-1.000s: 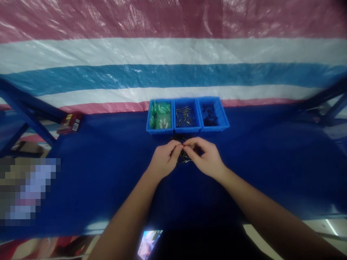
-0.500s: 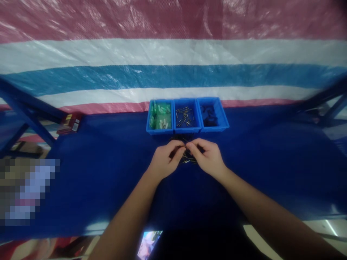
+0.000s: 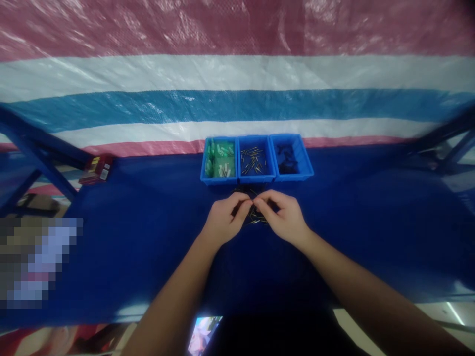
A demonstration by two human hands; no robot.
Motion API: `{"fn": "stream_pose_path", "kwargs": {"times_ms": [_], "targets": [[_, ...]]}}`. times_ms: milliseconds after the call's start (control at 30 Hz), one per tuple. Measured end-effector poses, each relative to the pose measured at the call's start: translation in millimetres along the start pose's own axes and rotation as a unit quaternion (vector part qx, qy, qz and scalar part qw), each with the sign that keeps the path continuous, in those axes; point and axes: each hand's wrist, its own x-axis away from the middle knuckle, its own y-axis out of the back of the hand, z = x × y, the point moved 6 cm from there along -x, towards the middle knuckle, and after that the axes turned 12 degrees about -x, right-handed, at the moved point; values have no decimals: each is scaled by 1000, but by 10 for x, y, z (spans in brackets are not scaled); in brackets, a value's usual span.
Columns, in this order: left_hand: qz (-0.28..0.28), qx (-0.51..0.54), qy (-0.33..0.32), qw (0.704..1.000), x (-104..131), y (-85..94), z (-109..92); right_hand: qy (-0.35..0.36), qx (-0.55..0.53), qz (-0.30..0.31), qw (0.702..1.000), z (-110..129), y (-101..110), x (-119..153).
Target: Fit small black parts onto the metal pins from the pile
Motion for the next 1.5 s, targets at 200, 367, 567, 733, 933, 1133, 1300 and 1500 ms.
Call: {"fn": "stream_pose_path", "kwargs": {"times_ms": [200, 367, 567, 733, 933, 1133, 1300, 1500], "targets": [[2, 11, 2, 1000, 8, -20, 11, -13, 7, -7, 1000, -25, 9, 4], [-9, -9, -3, 1000, 5, 10, 24, 4, -21, -5, 1000, -32, -12, 7], [1, -9, -2, 1000, 7, -4, 18, 10, -29, 6, 1000, -16, -12, 8], [0, 20, -1, 1000, 9, -15, 6, 1, -8, 19, 1000, 9, -8, 3], [3, 8, 0, 1000, 8, -17, 13, -14, -13, 7, 1000, -40, -12, 4], [1, 2, 1, 1000, 8, -3, 28, 11, -28, -1, 1000, -45, -19, 15], [-2, 3, -1, 1000, 5, 3, 14, 1, -23, 6, 1000, -29, -16, 13], [1, 18, 4, 1000, 14, -23, 9, -11, 7, -4, 1000, -39, 7, 9]]}}
